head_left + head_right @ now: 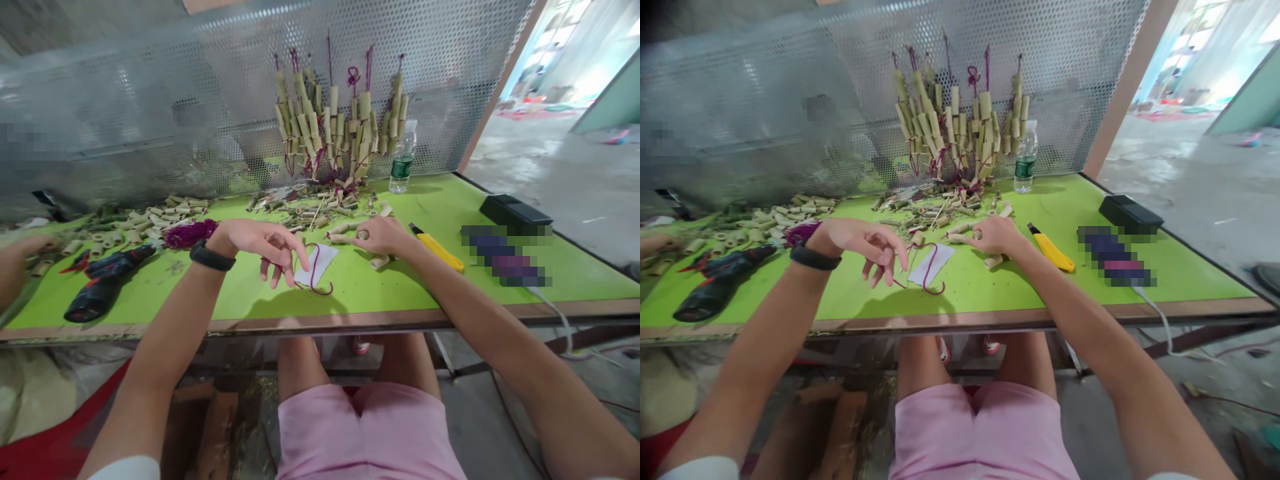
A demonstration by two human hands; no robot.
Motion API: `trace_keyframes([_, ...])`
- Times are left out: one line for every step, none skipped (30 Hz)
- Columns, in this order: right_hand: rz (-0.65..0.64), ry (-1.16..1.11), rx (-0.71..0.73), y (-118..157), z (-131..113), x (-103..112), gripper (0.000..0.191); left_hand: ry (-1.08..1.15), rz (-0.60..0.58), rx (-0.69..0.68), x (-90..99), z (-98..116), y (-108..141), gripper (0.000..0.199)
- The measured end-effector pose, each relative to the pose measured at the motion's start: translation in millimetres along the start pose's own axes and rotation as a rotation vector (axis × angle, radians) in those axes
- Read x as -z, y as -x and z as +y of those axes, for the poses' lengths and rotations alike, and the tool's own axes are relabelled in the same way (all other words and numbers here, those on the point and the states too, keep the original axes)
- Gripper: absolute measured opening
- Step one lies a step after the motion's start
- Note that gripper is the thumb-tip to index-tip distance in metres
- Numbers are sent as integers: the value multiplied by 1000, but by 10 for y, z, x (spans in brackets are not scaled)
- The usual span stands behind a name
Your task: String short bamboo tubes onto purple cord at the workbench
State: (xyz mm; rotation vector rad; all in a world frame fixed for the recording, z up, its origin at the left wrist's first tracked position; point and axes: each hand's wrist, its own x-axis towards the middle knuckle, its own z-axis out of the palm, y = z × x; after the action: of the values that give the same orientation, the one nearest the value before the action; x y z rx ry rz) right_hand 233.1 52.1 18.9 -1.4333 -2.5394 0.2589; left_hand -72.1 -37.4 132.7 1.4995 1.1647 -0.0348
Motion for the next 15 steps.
trace_keyframes([32, 5, 4, -22, -5, -42, 42, 36, 94, -47, -37, -46, 53, 48])
trace_keyframes([63, 11, 15, -41, -6, -80, 37, 60, 225, -147, -79, -96, 102, 51])
trace_keyframes([90, 15, 28, -54, -6, -112, 35, 58, 273, -225, -123, -138, 148, 54])
trace_keyframes([115, 20, 43, -62, -8, -136, 37, 31, 195, -255, -167, -162, 189, 55])
trace_keyframes([138, 25, 61, -63, -15, -153, 41, -9, 56, -275, -207, -162, 225, 51])
trace_keyframes([158, 30, 81, -61, -30, -163, 47, -53, -64, -308, -244, -135, 256, 45])
trace_keyframes([172, 31, 98, -57, -53, -167, 53, -115, -210, -332, -281, -85, 284, 38])
trace_keyframes([177, 27, 111, -52, -83, -170, 58, -195, -384, -345, -320, -19, 306, 30])
trace_keyframes([173, 19, 123, -50, -116, -172, 62, -274, -548, -350, -364, 51, 324, 25])
trace_keyframes([159, 9, 137, -51, -150, -178, 64, -328, -661, -365, -417, 113, 334, 22])
trace_keyframes([141, -2, 149, -54, -179, -187, 64, -366, -734, -379, -478, 158, 335, 22])
trace_keyframes([120, -10, 162, -60, -201, -200, 62, -378, -721, -404, -543, 181, 322, 21])
trace_keyframes([99, -12, 178, -66, -214, -215, 59, -375, -656, -435, -608, 178, 293, 20])
trace_keyframes([78, -12, 198, -73, -218, -231, 56, -379, -536, -464, -667, 154, 244, 19])
trace_keyframes([62, -12, 217, -79, -214, -245, 53, -399, -362, -491, -716, 112, 176, 19])
